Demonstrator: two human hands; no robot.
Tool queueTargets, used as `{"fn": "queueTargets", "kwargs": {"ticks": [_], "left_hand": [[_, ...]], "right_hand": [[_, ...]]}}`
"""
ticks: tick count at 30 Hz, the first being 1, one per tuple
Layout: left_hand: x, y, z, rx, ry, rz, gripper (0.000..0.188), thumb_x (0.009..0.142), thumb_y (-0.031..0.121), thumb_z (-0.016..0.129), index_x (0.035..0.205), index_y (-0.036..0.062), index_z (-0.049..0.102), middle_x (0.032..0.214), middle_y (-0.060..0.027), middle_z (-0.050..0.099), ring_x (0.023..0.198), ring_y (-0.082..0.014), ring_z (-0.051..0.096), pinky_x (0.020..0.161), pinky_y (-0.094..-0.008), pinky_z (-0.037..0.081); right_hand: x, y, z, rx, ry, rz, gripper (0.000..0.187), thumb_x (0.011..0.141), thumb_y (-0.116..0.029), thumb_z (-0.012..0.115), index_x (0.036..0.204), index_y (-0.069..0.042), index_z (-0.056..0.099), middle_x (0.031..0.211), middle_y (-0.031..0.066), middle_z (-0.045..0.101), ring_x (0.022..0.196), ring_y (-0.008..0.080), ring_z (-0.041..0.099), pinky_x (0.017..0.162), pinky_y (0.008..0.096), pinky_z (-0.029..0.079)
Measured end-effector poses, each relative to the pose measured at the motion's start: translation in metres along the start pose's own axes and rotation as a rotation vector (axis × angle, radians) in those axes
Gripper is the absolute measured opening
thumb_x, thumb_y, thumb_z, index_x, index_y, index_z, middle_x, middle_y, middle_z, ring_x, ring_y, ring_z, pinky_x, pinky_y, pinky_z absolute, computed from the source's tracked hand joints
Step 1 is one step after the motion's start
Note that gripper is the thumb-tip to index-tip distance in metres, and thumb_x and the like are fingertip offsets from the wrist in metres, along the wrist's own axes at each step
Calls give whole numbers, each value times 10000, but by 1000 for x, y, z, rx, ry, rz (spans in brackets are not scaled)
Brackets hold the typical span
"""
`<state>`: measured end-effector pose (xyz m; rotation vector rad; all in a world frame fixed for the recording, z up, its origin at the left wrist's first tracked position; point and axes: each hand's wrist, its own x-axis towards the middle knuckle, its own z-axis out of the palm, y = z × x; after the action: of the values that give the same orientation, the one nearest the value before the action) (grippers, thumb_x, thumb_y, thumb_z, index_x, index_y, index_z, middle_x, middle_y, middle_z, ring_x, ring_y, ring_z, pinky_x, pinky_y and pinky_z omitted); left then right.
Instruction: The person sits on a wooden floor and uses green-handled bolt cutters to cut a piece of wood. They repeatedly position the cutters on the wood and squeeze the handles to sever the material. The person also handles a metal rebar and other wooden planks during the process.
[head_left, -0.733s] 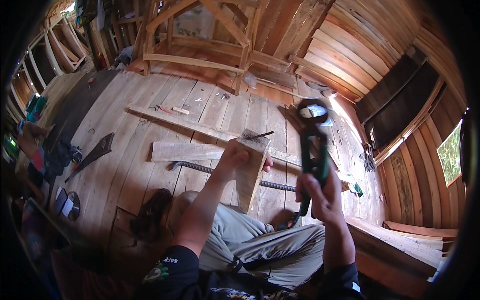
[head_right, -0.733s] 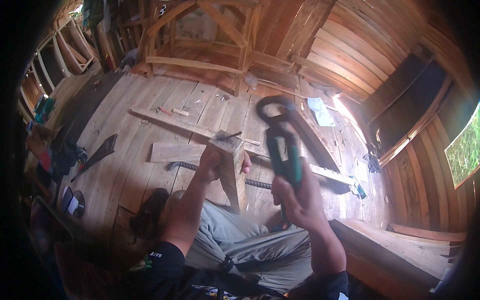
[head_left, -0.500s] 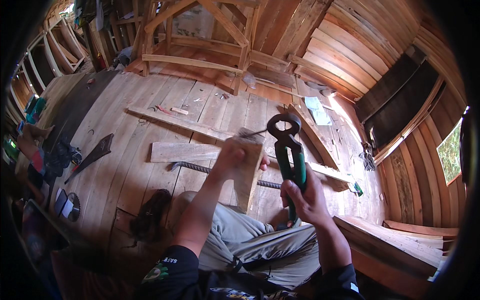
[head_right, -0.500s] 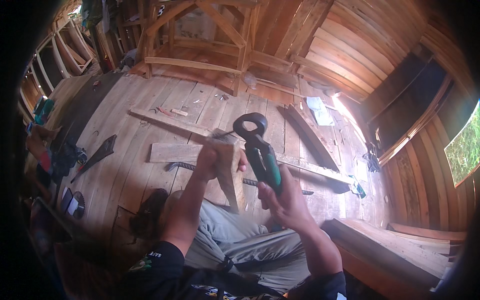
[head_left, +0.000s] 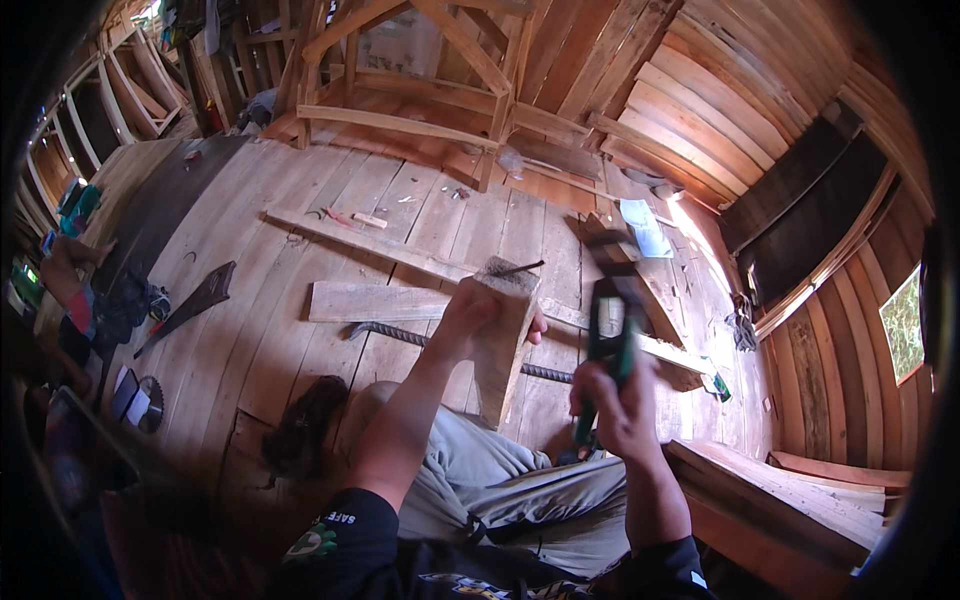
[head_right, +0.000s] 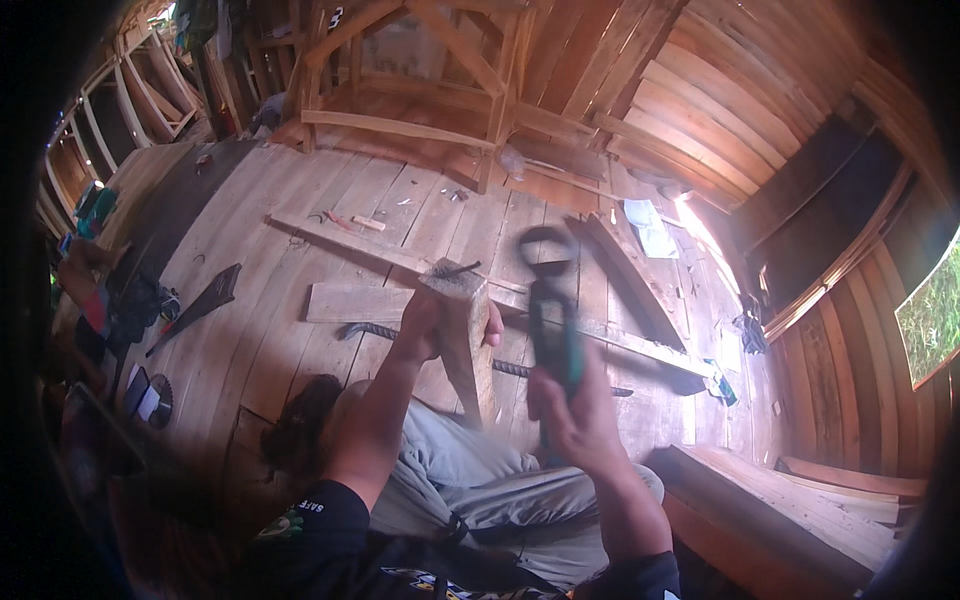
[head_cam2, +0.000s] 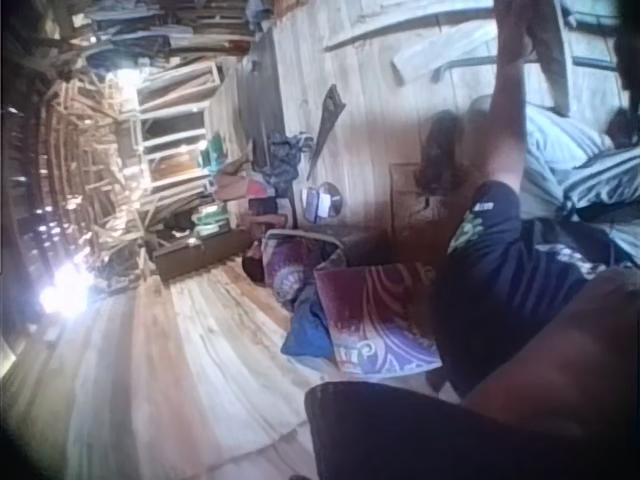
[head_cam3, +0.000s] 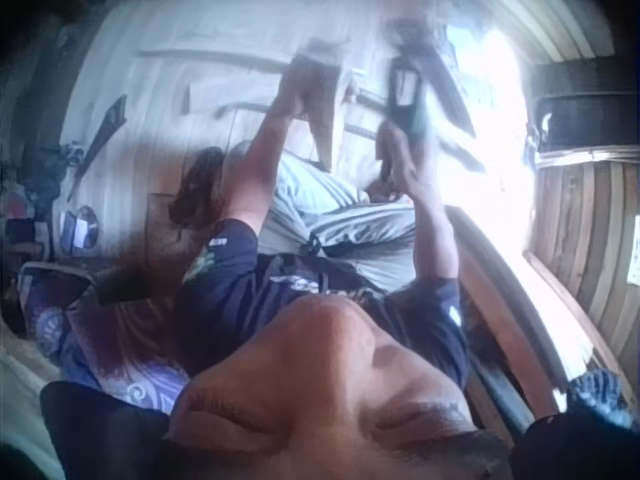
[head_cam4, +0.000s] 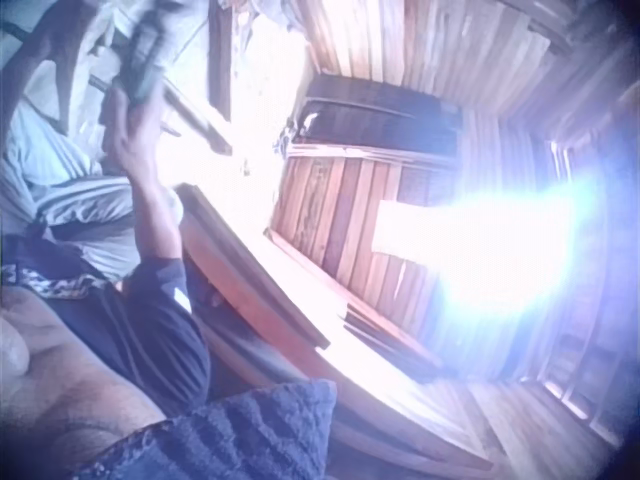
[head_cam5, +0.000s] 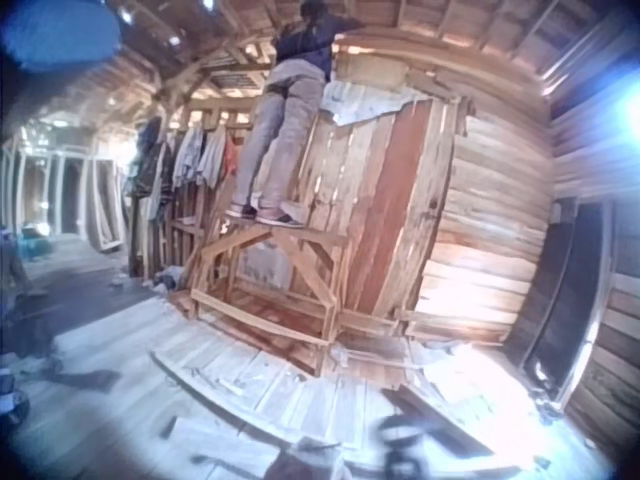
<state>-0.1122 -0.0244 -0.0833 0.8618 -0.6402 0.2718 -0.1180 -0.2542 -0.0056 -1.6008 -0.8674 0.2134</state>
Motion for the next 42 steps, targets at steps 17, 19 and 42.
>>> {"fn": "queueTargets", "kwargs": {"ticks": [17,19,42], "left_hand": [[-4,4,7,-47,10,-13,648,892,495,641,1102,-115,587,953,-235,662,844,-313,667,771,-428,536],[-4,-3,3,-43,-29,-10,637,898,486,635,1094,-119,593,954,-237,664,848,-313,669,768,-427,539],[-3,-4,16,-67,-37,6,569,918,406,637,1173,-95,550,934,-225,673,847,-291,678,775,-413,553]], "right_hand": [[6,-22,-6,9,-111,259,307,1009,-243,534,1158,6,434,715,42,561,579,103,552,533,265,451],[1,-28,-6,13,-71,217,301,1007,-240,539,1148,6,440,715,41,566,579,106,555,535,269,453],[-11,-26,-12,97,64,68,284,953,-145,565,1127,10,402,701,79,581,604,141,585,548,326,473]]}}
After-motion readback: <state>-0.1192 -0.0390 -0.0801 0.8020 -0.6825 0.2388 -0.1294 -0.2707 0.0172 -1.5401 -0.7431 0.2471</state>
